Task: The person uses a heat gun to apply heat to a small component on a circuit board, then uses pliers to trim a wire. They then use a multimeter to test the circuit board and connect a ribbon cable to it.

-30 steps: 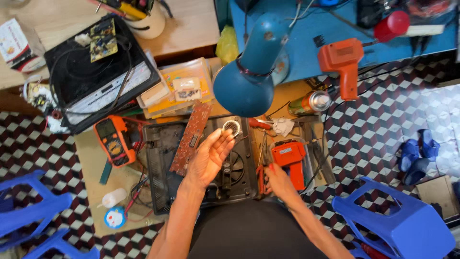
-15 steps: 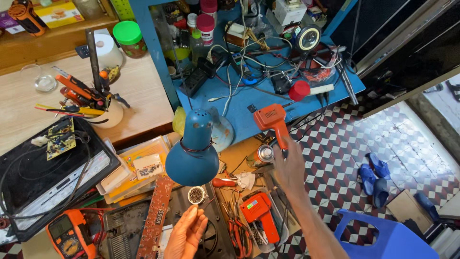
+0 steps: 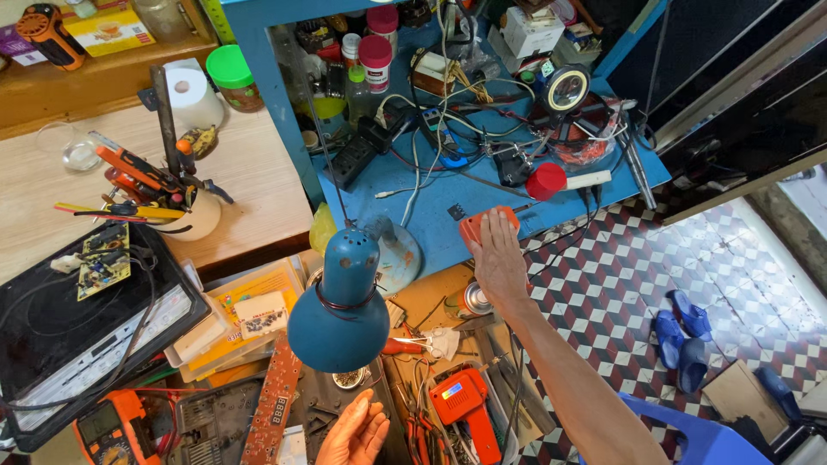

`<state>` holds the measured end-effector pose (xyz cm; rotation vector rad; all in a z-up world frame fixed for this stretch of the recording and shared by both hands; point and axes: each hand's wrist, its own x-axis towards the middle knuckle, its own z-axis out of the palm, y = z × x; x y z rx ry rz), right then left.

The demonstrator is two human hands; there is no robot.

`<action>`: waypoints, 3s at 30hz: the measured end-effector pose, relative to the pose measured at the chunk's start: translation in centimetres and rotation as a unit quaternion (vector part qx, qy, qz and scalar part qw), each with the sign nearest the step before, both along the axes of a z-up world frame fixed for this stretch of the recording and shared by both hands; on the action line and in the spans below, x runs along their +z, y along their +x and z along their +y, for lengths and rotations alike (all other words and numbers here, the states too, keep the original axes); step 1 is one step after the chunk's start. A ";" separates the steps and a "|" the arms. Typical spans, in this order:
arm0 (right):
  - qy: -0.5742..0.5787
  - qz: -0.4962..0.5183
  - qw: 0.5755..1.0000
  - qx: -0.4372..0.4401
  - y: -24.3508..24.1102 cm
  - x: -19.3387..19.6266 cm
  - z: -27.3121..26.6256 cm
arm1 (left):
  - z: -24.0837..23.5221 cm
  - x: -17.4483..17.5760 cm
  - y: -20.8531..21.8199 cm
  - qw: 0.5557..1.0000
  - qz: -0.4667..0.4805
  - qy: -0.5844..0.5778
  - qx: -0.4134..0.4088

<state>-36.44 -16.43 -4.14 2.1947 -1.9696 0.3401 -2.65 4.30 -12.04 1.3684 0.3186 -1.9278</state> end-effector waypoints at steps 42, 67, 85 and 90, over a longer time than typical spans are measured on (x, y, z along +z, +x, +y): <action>0.206 -0.400 0.853 -0.266 -5.3 1.5 1.5 | -4.1 8.2 -4.8 0.943 -0.150 -0.275 -0.113; 0.025 -0.296 0.952 -0.078 6.5 10.2 27.2 | 9.2 3.5 10.5 0.682 -0.647 -0.279 -0.195; 0.063 -0.273 0.960 0.001 17.4 9.8 35.5 | 8.2 6.4 10.9 0.694 -0.569 -0.383 -0.221; 0.103 -0.190 0.976 0.029 18.9 10.7 34.5 | 7.2 12.5 5.1 0.759 -0.361 -0.436 -0.323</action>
